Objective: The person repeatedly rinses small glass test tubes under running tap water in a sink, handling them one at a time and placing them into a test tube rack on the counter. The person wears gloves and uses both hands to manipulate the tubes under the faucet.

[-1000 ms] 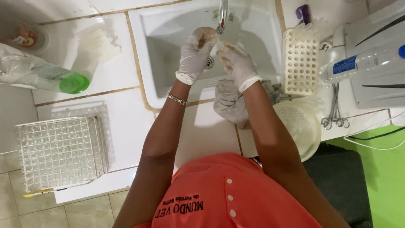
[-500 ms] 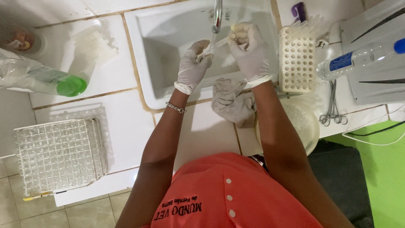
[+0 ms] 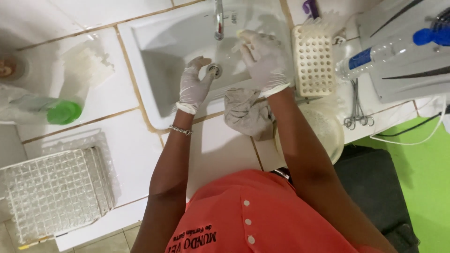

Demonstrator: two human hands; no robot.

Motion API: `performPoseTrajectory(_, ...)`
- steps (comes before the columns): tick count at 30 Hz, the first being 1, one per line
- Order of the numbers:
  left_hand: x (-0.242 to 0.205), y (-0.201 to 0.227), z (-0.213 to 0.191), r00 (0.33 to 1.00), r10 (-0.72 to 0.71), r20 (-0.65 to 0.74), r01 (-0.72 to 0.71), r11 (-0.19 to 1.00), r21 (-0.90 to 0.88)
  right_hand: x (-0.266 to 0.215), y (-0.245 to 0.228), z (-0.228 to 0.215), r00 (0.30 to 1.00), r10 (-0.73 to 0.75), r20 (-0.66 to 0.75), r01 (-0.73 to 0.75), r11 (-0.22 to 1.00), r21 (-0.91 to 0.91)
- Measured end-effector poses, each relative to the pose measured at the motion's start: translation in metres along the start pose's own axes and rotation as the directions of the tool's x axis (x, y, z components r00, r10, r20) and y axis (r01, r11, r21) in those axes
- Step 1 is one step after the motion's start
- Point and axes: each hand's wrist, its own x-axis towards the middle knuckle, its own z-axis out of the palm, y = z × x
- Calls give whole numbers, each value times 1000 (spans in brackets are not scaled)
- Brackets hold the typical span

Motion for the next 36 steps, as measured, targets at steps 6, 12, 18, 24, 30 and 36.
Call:
performPoseTrajectory(6, -3, 11, -17, 998, -33, -47, 35, 999, 40, -18, 41, 47, 877, 249, 411, -66, 910, -410)
performPoseTrajectory(12, -11, 23, -49, 996, -45, -78, 52, 994, 96, -7, 80, 34, 996, 77, 32, -58, 913, -403)
performPoseTrajectory(18, -25, -8, -138, 919, 280, -276, 4, 695, 719, -12, 119, -56, 895, 445, -38, -444, 896, 15)
performPoseTrajectory(24, -34, -53, -195, 899, 10, -437, 397, 398, 827, -14, 179, -64, 710, 682, -174, -667, 731, 144)
performPoseTrajectory(30, -27, -65, -197, 832, -409, -374, 500, 263, 825, -6, 191, -55, 662, 727, -180, -699, 686, 202)
performPoseTrajectory(36, -29, -88, -205, 853, -395, -340, 443, 205, 873, -5, 203, -47, 732, 640, -235, -655, 756, 19)
